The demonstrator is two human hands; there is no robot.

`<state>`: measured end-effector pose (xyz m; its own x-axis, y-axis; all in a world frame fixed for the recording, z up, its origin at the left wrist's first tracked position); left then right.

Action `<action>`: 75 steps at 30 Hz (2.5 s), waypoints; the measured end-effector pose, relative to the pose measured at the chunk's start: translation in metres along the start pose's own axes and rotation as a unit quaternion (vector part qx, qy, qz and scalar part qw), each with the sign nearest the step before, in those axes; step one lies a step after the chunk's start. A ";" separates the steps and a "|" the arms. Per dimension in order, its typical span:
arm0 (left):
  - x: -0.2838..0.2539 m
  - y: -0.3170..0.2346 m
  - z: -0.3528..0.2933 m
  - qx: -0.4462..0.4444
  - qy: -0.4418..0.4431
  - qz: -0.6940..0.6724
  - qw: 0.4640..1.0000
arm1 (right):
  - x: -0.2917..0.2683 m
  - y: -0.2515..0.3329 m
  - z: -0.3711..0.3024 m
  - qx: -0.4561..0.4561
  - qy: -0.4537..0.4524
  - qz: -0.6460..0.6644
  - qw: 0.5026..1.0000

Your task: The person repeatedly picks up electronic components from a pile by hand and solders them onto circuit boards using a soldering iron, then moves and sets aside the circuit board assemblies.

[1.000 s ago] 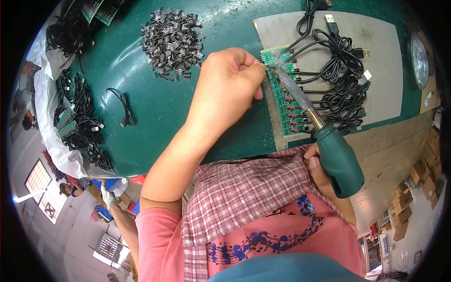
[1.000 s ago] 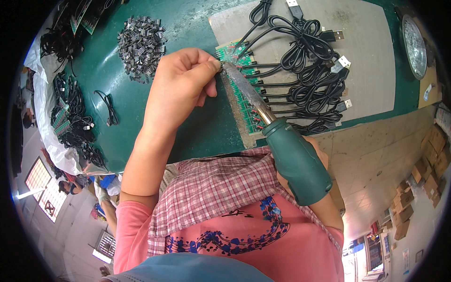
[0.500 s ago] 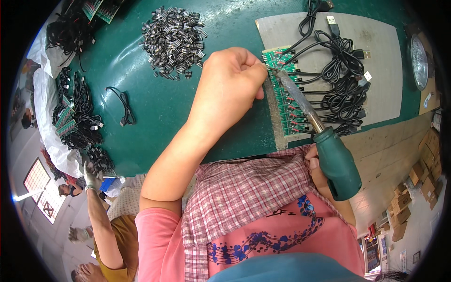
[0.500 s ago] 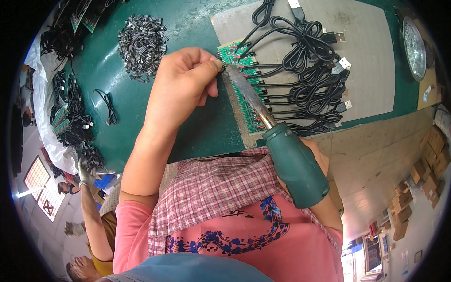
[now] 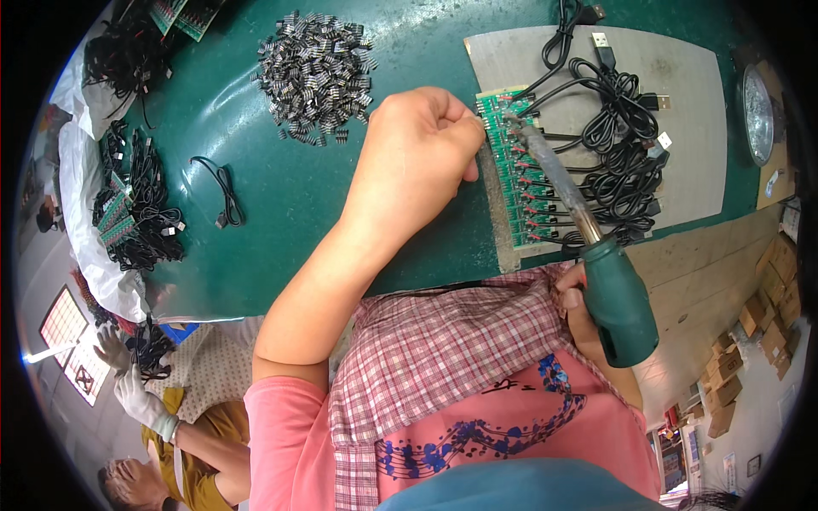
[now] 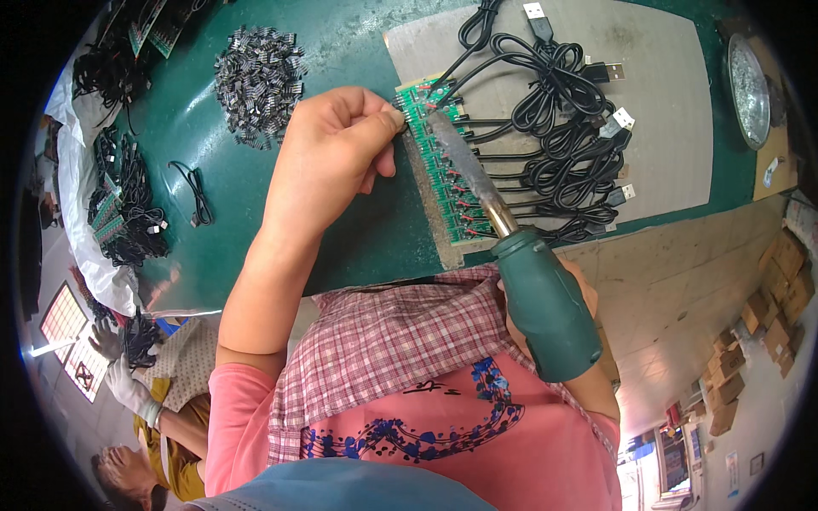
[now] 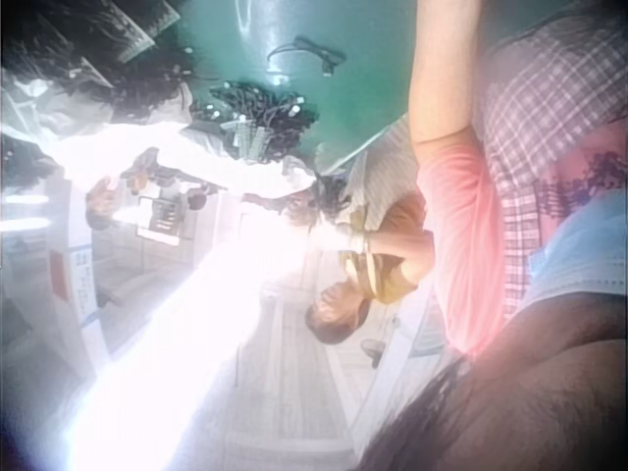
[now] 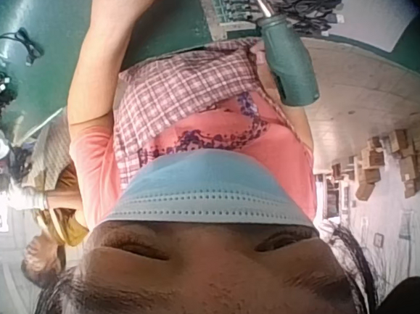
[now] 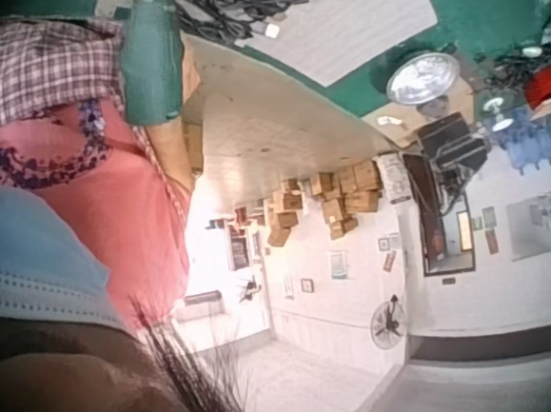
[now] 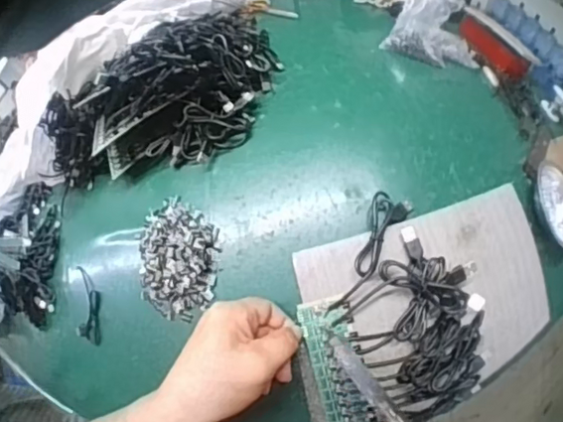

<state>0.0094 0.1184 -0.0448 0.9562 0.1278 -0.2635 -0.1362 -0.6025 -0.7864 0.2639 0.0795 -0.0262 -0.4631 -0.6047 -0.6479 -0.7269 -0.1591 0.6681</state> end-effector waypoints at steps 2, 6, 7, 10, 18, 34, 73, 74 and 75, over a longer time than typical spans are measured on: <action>0.000 0.001 0.000 0.002 0.002 -0.002 1.000 | 0.008 -0.006 -0.004 0.045 0.048 -0.010 0.998; -0.001 0.003 0.000 -0.001 0.002 -0.006 1.000 | 0.013 -0.016 -0.010 0.079 -0.014 0.036 0.996; -0.001 0.004 0.000 0.000 0.001 -0.010 1.000 | 0.013 -0.015 -0.009 0.073 -0.014 0.044 0.996; -0.001 0.005 0.000 0.004 0.003 -0.015 1.000 | 0.015 -0.007 -0.006 0.035 0.018 0.036 0.999; 0.001 0.005 0.000 0.013 0.004 -0.021 1.000 | 0.001 0.010 0.006 0.016 -0.005 0.078 0.997; -0.011 0.002 -0.002 -0.005 -0.009 -0.097 0.995 | -0.004 0.014 0.012 0.036 0.018 0.143 0.989; -0.080 0.010 -0.067 0.340 -0.283 0.350 0.826 | 0.002 0.023 0.006 0.041 -0.028 0.353 0.934; -0.072 0.008 -0.067 0.370 -0.281 0.414 0.783 | 0.002 0.025 0.005 0.031 -0.031 0.348 0.937; -0.073 0.011 -0.068 0.372 -0.283 0.412 0.782 | 0.002 0.026 0.004 0.029 -0.032 0.346 0.937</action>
<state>-0.0441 0.0491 0.0033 0.2246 0.3923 -0.8920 -0.9604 -0.0658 -0.2707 0.2424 0.0774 -0.0117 -0.8621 -0.4988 -0.0893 -0.2665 0.2965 0.9171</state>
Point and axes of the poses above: each hand's wrist, its own z-axis towards the middle knuckle, its own x-axis out of the palm, y = z × x, the point moved 7 cm from there along z, towards the middle knuckle, and after that the axes turned 3 degrees about x, right-handed, at the moved point
